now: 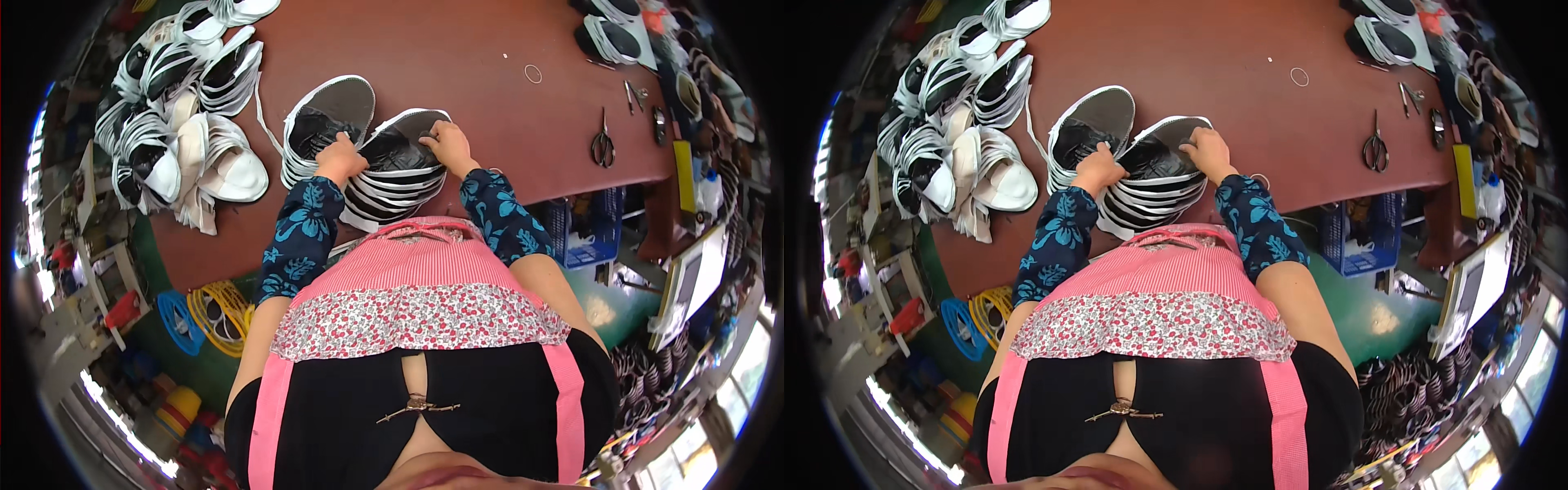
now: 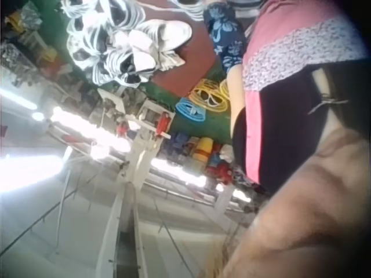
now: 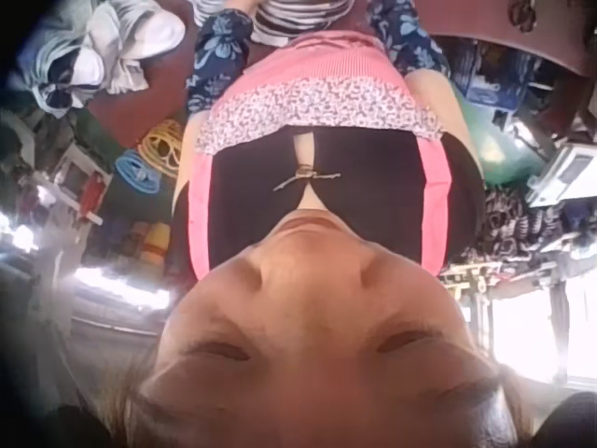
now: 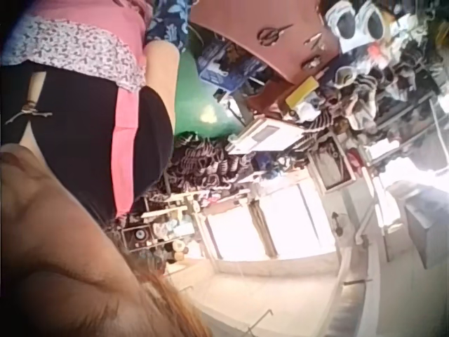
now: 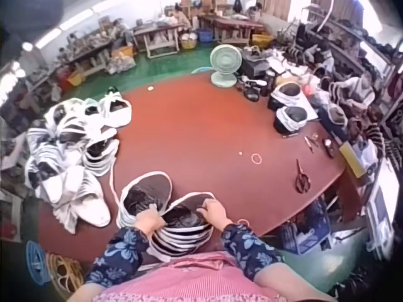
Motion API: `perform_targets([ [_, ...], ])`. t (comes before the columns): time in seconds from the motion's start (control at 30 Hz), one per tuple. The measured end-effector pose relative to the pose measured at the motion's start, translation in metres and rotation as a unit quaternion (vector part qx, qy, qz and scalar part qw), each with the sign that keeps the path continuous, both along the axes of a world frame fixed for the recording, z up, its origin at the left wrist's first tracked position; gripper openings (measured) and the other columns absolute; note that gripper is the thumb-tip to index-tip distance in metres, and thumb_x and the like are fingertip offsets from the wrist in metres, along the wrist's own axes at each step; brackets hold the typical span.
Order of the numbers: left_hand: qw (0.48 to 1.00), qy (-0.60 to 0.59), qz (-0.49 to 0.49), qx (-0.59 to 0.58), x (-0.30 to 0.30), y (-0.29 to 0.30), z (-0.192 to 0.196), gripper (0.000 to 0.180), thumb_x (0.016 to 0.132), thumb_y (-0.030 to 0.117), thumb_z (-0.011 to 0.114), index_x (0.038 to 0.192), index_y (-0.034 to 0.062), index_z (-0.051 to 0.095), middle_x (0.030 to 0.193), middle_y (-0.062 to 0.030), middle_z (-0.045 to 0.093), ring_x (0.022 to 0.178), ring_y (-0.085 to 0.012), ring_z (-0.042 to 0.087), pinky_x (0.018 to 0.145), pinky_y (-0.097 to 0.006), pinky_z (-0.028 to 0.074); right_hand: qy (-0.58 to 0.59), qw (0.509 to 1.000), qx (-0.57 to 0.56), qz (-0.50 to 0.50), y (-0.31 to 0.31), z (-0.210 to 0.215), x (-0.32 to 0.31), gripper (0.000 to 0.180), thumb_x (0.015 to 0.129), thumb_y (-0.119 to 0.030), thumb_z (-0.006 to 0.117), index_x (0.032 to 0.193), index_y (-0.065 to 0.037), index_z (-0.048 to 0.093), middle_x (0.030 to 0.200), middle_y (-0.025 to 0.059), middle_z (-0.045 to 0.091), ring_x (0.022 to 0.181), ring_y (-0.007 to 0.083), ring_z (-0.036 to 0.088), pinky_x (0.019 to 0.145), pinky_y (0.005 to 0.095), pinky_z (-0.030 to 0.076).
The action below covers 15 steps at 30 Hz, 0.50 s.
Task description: Organizing and stacking shoe components on a production workbench.
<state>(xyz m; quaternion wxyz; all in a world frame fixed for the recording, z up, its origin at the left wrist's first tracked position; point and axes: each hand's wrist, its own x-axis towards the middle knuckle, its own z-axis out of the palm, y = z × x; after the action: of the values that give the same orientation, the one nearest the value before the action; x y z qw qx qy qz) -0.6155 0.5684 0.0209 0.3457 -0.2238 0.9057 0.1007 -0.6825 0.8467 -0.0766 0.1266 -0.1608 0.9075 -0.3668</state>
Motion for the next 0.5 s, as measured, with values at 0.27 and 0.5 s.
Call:
perform_targets([
  [0.27, 0.996, 0.083, 0.003, -0.027, 0.002, 0.011, -0.033, 0.081, 0.083, 0.023, 0.074, 0.154, -0.0004, 0.043, 0.122, -0.0363, 0.076, 0.116, -0.0532, 0.074, 0.103, -0.059, 0.058, 0.051, 0.980, -0.046, -0.185, 0.244, -0.027, -0.101, 0.036, 0.089, -0.030, 0.093, 0.093, -0.003, 0.069, 0.089, 0.0175, 0.073, 0.083, 0.0400, 0.071, 0.076, 0.0494, 0.057],
  [0.5, 0.980, 0.098, -0.171, -0.012, -0.103, 0.185, 0.047, 0.065, 0.082, 0.013, 0.074, 0.142, 0.0037, 0.050, 0.098, -0.0303, 0.079, 0.097, -0.0538, 0.076, 0.089, -0.064, 0.058, -0.029, 0.987, -0.034, -0.157, 0.420, -0.002, -0.147, 0.037, 0.088, -0.032, 0.094, 0.097, -0.004, 0.072, 0.087, 0.0151, 0.075, 0.080, 0.0350, 0.074, 0.073, 0.0453, 0.059],
])
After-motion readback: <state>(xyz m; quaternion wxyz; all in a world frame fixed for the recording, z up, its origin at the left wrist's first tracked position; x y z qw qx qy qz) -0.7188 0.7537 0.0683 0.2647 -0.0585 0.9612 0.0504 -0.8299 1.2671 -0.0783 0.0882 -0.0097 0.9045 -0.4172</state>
